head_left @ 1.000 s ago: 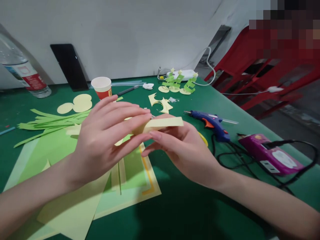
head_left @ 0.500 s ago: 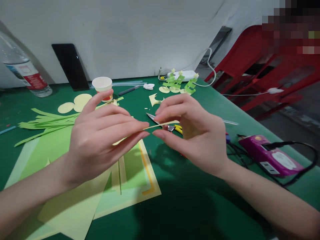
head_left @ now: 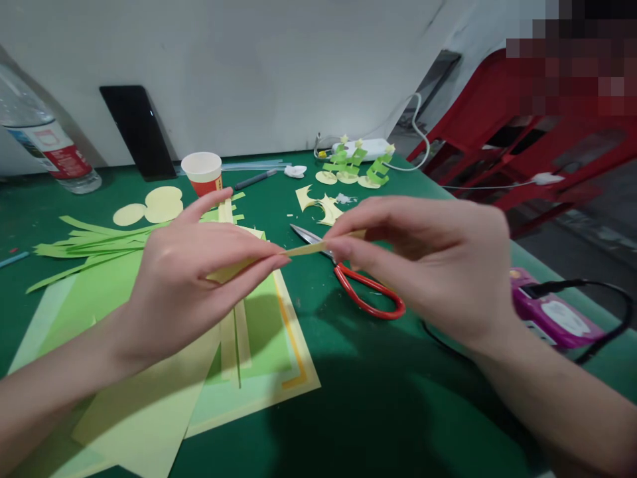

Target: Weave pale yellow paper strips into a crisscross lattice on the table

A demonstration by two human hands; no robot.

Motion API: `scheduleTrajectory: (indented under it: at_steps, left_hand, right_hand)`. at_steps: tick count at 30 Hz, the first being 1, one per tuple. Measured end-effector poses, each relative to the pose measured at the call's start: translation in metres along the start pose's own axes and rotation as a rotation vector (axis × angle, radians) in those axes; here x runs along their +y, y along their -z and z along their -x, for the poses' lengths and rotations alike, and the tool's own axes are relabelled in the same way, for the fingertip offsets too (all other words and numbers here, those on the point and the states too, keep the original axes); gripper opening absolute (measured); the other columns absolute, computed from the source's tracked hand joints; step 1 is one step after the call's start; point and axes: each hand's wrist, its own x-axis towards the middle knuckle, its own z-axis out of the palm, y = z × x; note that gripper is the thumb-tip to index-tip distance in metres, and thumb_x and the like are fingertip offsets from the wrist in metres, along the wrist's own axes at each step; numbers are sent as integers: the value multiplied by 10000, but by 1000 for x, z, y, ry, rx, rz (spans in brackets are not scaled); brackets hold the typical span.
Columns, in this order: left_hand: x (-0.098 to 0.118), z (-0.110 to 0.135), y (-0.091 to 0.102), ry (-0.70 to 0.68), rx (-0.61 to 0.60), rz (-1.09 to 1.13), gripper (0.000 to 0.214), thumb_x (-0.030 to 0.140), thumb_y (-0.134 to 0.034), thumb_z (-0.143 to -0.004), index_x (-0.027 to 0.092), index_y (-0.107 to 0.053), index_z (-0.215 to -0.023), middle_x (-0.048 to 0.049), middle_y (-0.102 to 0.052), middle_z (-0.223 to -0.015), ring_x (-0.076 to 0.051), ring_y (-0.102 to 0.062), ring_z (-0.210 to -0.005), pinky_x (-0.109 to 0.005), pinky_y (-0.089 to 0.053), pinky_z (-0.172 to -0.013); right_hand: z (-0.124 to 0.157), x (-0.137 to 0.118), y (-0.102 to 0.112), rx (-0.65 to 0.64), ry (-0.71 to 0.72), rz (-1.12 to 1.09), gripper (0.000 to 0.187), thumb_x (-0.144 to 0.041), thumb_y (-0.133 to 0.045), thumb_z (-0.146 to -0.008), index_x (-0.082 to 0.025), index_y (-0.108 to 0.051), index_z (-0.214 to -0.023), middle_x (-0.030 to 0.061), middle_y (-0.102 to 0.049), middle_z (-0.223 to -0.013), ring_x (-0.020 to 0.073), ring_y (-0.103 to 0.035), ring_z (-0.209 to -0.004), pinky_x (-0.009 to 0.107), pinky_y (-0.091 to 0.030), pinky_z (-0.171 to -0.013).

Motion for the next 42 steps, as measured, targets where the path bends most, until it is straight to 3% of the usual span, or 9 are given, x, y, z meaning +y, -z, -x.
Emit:
scheduleTrajectory:
  at_steps: [5, 10, 12, 15, 18, 22, 28, 34, 42]
  left_hand:
    - [-12, -4, 2, 217, -83, 120, 106, 286, -620, -771, 254, -713, -731, 88, -702, -654, -110, -640, -597, -351, -488, -897]
    - [-17, -8, 0, 398, -298, 303, 158, 275, -613, -779, 236, -708, -659, 51, -698, -615, -116, -638, -563, -175, -476, -503]
    - [-14, -8, -2, 402, -331, 328, 158, 252, -612, -781, 217, -702, -655, 45, -694, -599, -94, -612, -509, -160, -445, -470]
    - [-6, -6, -4, 373, -354, 302, 183, 248, -601, -789, 203, -686, -633, 50, -689, -592, -80, -600, -498, -150, -417, -460]
    - [1, -2, -5, 305, -350, 270, 148, 244, -597, -794, 202, -686, -684, 58, -688, -598, -64, -584, -480, -146, -389, -449]
    - [5, 3, -5, 202, -305, 196, 107, 218, -598, -794, 192, -691, -748, 53, -678, -579, -51, -532, -423, -162, -362, -439]
    - [9, 6, -4, 129, -317, 134, 186, 214, -549, -822, 182, -679, -693, 44, -615, -484, -54, -408, -358, -189, -303, -395]
    - [11, 3, 0, 244, -388, 167, 200, 292, -552, -816, 219, -686, -687, 35, -669, -572, -81, -528, -414, -189, -334, -388]
    - [-7, -11, 22, 267, -307, 183, 140, 261, -637, -730, 273, -698, -604, 95, -664, -515, -67, -556, -374, -121, -331, -307]
  right_hand:
    - [-13, 15, 32, -29, -200, -41, 116, -136, -605, -749, -194, -634, -653, -31, -559, -547, 57, -462, -462, 212, -365, -404]
    - [-19, 26, 43, -185, -164, 214, 48, -221, -635, -730, -215, -678, -750, 24, -689, -802, 155, -621, -750, 288, -469, -645]
    - [-15, 21, 32, -140, -71, 268, 92, -204, -628, -732, -206, -669, -815, 38, -690, -892, 176, -618, -843, 310, -470, -740]
    - [-6, 11, 10, -187, 83, 252, 60, -165, -600, -739, -181, -655, -757, 36, -695, -795, 174, -625, -797, 308, -481, -727]
    - [2, 4, -7, -274, 102, 256, 111, -153, -561, -761, -163, -655, -703, 26, -682, -706, 160, -613, -712, 303, -476, -670]
    - [7, 0, -13, -256, 72, 233, 117, -123, -559, -741, -153, -657, -684, 14, -677, -685, 130, -600, -655, 257, -458, -594]
    - [10, -4, -12, -236, 44, 295, 116, -122, -550, -697, -171, -631, -631, 4, -668, -658, 119, -589, -616, 241, -417, -539]
    - [6, -7, -7, -367, -77, 233, 115, -101, -524, -684, -184, -578, -627, -29, -632, -642, 85, -539, -563, 207, -381, -488]
    - [-9, 14, 34, -281, -162, 418, 132, -183, -563, -734, -192, -580, -604, 3, -635, -594, 128, -558, -507, 256, -379, -467]
